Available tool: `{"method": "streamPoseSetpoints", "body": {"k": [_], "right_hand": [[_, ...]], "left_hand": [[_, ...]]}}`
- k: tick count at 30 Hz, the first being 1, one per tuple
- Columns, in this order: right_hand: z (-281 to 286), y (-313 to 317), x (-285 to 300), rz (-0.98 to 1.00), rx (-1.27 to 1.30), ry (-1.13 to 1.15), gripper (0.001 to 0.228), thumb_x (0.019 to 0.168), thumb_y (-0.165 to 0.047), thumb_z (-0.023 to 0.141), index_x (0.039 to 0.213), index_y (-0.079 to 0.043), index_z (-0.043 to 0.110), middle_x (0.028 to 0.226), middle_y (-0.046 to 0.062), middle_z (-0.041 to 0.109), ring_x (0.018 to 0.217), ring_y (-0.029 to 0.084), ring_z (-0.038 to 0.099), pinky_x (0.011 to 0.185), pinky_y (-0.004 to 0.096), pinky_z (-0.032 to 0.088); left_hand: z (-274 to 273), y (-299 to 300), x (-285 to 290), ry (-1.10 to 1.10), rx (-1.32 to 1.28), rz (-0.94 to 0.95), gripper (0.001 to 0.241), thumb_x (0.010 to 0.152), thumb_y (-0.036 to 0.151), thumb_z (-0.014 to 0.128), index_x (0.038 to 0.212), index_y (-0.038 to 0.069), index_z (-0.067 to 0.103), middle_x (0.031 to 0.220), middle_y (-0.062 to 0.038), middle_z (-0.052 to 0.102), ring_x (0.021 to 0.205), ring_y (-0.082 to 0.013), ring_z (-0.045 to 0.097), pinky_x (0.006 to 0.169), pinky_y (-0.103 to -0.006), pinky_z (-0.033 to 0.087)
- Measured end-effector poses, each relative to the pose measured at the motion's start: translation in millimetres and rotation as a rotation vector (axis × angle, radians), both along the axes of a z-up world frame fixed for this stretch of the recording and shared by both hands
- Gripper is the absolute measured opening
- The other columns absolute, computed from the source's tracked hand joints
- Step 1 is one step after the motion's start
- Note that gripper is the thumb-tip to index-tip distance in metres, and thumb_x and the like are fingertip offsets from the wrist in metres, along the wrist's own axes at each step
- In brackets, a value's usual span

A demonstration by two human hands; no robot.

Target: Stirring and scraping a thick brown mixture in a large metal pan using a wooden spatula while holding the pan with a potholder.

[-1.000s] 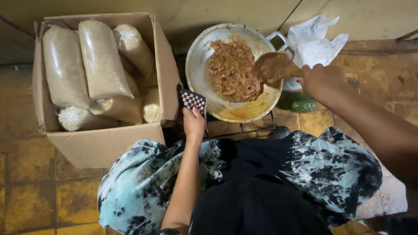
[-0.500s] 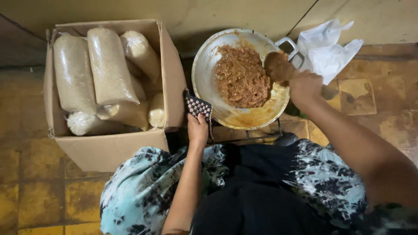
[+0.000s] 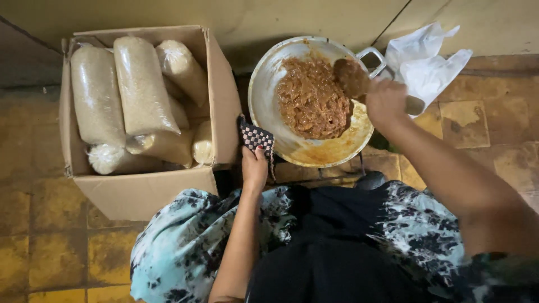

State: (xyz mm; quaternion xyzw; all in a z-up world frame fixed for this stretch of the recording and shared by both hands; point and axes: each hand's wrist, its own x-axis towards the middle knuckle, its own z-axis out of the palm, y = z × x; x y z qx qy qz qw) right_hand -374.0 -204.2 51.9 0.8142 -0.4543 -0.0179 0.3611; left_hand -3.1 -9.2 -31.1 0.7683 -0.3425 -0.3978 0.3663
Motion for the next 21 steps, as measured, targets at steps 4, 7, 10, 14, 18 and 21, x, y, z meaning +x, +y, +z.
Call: {"method": "streamPoseSetpoints", "body": {"k": [4, 7, 10, 14, 18, 21], "right_hand": [[62, 10, 18, -0.099, 0.143, 0.055, 0.018, 0.087, -0.018, 0.058, 0.095, -0.008, 0.071, 0.078, 0.007, 0.064, 0.069, 0.027, 0.068, 0.059, 0.041, 0.043], [85, 12, 16, -0.222, 0.299, 0.162, 0.022, 0.092, -0.013, 0.053, 0.093, -0.009, 0.074, 0.076, 0.008, 0.065, 0.069, 0.029, 0.067, 0.061, 0.042, 0.040], [54, 1, 6, -0.307, 0.228, 0.165, 0.022, 0.092, -0.013, 0.055, 0.099, -0.002, 0.072, 0.080, 0.012, 0.066, 0.070, 0.031, 0.065, 0.063, 0.043, 0.038], [45, -10, 11, -0.194, 0.352, 0.056, 0.025, 0.091, -0.015, 0.054, 0.100, -0.002, 0.073, 0.081, 0.013, 0.069, 0.074, 0.033, 0.071, 0.060, 0.045, 0.045], [132, 6, 43, -0.377, 0.583, 0.220, 0.036, 0.098, -0.014, 0.044, 0.095, -0.010, 0.080, 0.086, 0.010, 0.079, 0.083, 0.032, 0.077, 0.065, 0.045, 0.048], [110, -8, 20, -0.571, 0.689, 0.359, 0.037, 0.096, -0.010, 0.048, 0.109, -0.003, 0.083, 0.103, 0.017, 0.083, 0.096, 0.040, 0.076, 0.071, 0.062, 0.047]], "left_hand": [[9, 4, 2, 0.021, 0.011, 0.019, 0.038, 0.103, 0.030, 0.051, 0.125, -0.002, 0.052, 0.114, -0.034, 0.066, 0.116, -0.0483, 0.062, 0.097, -0.0563, 0.051], [-3, 5, -1, 0.025, 0.028, 0.022, 0.038, 0.103, 0.031, 0.050, 0.124, -0.001, 0.053, 0.112, -0.031, 0.068, 0.114, -0.0455, 0.064, 0.095, -0.0553, 0.052], [-3, -1, -1, 0.003, 0.030, 0.032, 0.036, 0.103, 0.030, 0.052, 0.122, 0.000, 0.053, 0.110, -0.029, 0.069, 0.113, -0.0450, 0.065, 0.093, -0.0555, 0.052], [0, 3, 0, 0.014, 0.017, 0.022, 0.037, 0.102, 0.030, 0.052, 0.120, -0.002, 0.053, 0.110, -0.034, 0.067, 0.113, -0.0493, 0.063, 0.094, -0.0587, 0.050], [-4, 1, -2, -0.024, 0.017, 0.032, 0.036, 0.102, 0.030, 0.050, 0.120, -0.001, 0.053, 0.108, -0.033, 0.068, 0.110, -0.0489, 0.064, 0.093, -0.0574, 0.052], [-6, -1, -5, -0.060, 0.014, 0.045, 0.033, 0.102, 0.029, 0.051, 0.116, -0.001, 0.053, 0.103, -0.034, 0.068, 0.106, -0.0506, 0.065, 0.091, -0.0581, 0.052]]}}
